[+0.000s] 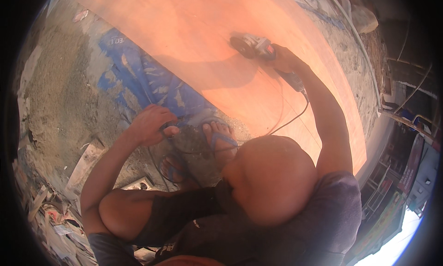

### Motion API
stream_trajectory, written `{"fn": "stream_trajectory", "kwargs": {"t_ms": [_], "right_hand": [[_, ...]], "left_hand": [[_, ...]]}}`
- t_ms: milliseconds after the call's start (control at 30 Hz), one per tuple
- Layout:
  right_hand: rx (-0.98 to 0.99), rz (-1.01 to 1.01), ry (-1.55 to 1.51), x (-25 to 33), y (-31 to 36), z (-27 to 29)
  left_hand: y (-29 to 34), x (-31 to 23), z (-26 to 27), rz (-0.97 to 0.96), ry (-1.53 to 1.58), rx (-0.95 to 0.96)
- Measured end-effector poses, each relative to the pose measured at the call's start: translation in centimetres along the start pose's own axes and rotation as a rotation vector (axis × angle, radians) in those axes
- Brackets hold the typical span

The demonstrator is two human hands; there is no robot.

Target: The person uses an angle grinder to cut a large sheet of plywood on a construction site floor. They guide the tool along the sheet to make a straight cut while managing the power cord.

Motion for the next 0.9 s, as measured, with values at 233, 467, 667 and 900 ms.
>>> {"fn": "stream_trajectory", "kwargs": {"t_ms": [233,467,667,900], "right_hand": [[-0.015,0.045,-0.014,1.1,-1.1,0.6],[0.018,0.023,-0.017,2.1,-1.5,1.2],[0.010,0.023,0.037,2.4,-2.0,1.0],[0.008,-0.016,-0.008,3.8,-2.1,1.9]], "left_hand": [[0.4,-0.1,0.0,-0.033,-0.011,-0.044],[0.6,-0.1,-0.1,-0.030,-0.014,-0.039],[0.7,-0.3,0.0,-0.042,-0.025,-0.058],[0.9,-0.9,0.0,-0.013,-0.039,-0.021]]}}
Point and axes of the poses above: each hand's wrist, its own y-axis away from the middle knuckle, its own z-axis out of the back of the hand, x = y × z, the point moved 5 cm from there along -y, towards the middle knuckle, and after that the axes turned 9 degrees about y, right-handed, at the moved point
